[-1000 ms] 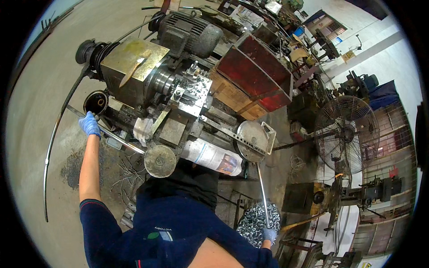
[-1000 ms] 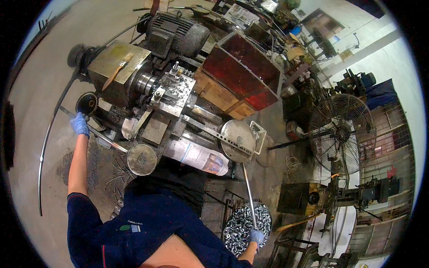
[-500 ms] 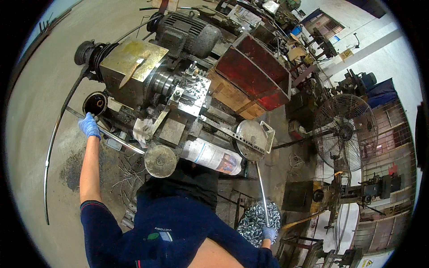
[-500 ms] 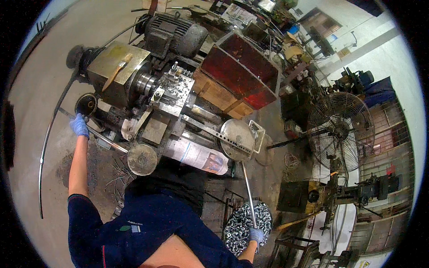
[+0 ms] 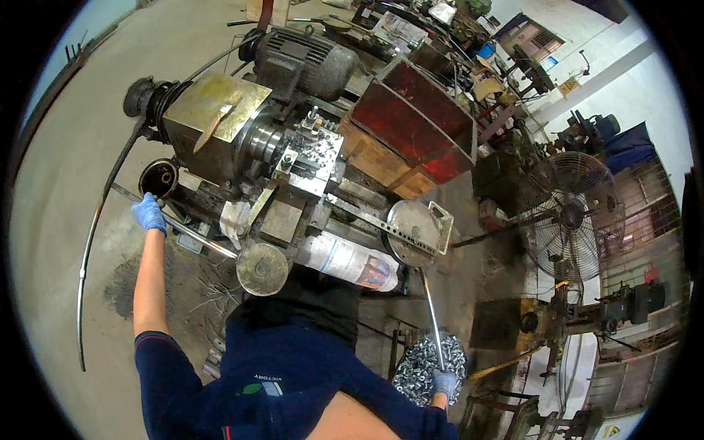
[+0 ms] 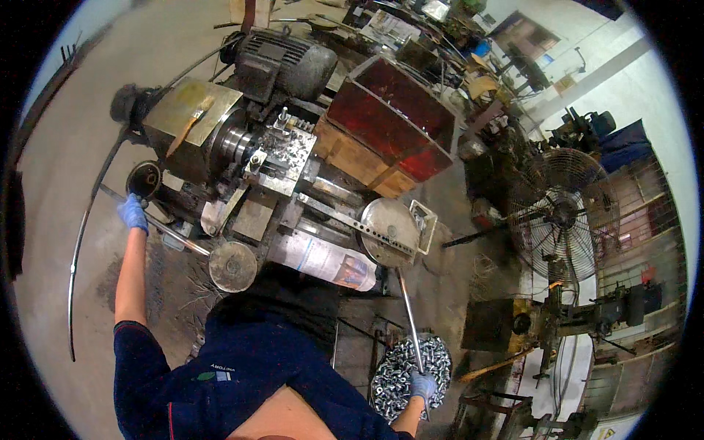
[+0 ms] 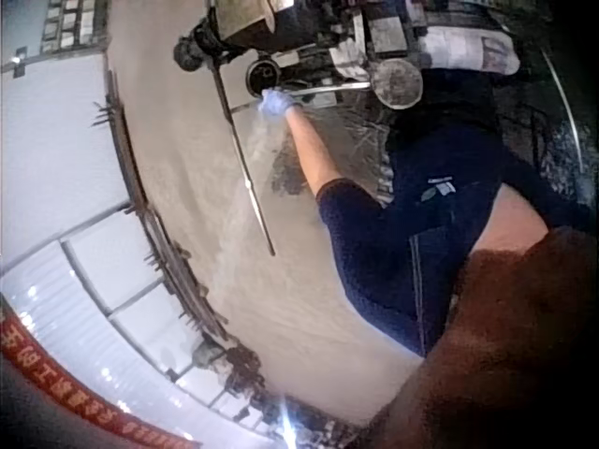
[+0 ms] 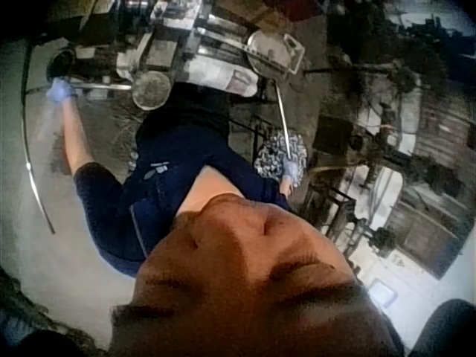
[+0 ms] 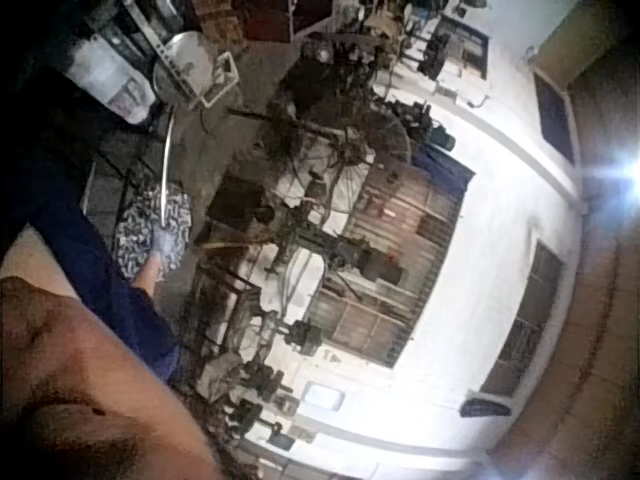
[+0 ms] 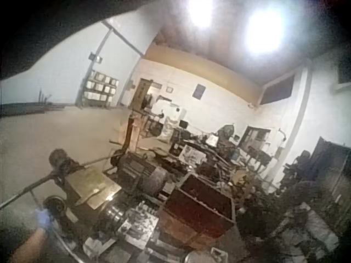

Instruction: The person operates a manual lathe by rotating handwheels and moving levers to control a cutting tool against a metal workpiece. They also lift a tray of metal shavings and apply a substance from a spray can to the rotating part.

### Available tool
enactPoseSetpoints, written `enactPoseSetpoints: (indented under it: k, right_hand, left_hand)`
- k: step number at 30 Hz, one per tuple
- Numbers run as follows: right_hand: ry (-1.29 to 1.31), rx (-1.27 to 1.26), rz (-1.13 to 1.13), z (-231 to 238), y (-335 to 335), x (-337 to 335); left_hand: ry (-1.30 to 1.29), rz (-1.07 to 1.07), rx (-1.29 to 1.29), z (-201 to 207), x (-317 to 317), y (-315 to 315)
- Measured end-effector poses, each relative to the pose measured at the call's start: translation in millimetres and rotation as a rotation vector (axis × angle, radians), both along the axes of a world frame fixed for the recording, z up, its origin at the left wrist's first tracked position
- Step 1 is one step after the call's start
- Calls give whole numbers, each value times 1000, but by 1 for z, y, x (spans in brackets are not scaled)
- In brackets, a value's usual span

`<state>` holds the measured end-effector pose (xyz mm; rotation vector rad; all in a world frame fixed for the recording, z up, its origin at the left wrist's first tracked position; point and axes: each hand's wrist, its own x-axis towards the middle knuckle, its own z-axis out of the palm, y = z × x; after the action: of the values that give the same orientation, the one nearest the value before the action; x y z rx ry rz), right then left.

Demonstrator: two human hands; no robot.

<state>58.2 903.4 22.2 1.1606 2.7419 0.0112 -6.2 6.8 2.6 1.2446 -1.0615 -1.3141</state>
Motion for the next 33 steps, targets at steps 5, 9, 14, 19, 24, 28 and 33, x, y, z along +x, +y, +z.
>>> enactPoseSetpoints:
  k: [5, 9, 14, 19, 24, 28, 33]
  right_hand:
    - [212, -54, 351, 36, -111, -70]
    - [9, 78, 529, 44, -143, -137]
    - [-58, 199, 382, 41, -77, -215]
    - [-16, 272, 361, 50, -92, -326]
    - [139, 321, 427, 32, -122, -346]
    - [286, 274, 566, 22, -142, -289]
    - [53, -118, 415, -6, -149, -224]
  left_hand:
    - [-57, -25, -55, 6, 5, -1]
    - [-55, -35, -32, -9, 16, -25]
    - [4, -71, -17, -16, 10, -8]
    - [-55, -72, 1, -22, 7, -7]
    - [-5, -237, 81, -35, 20, -22]
    - [168, -220, 310, -117, 74, -83]
    - [-1421, -896, -695, -193, 78, -87]
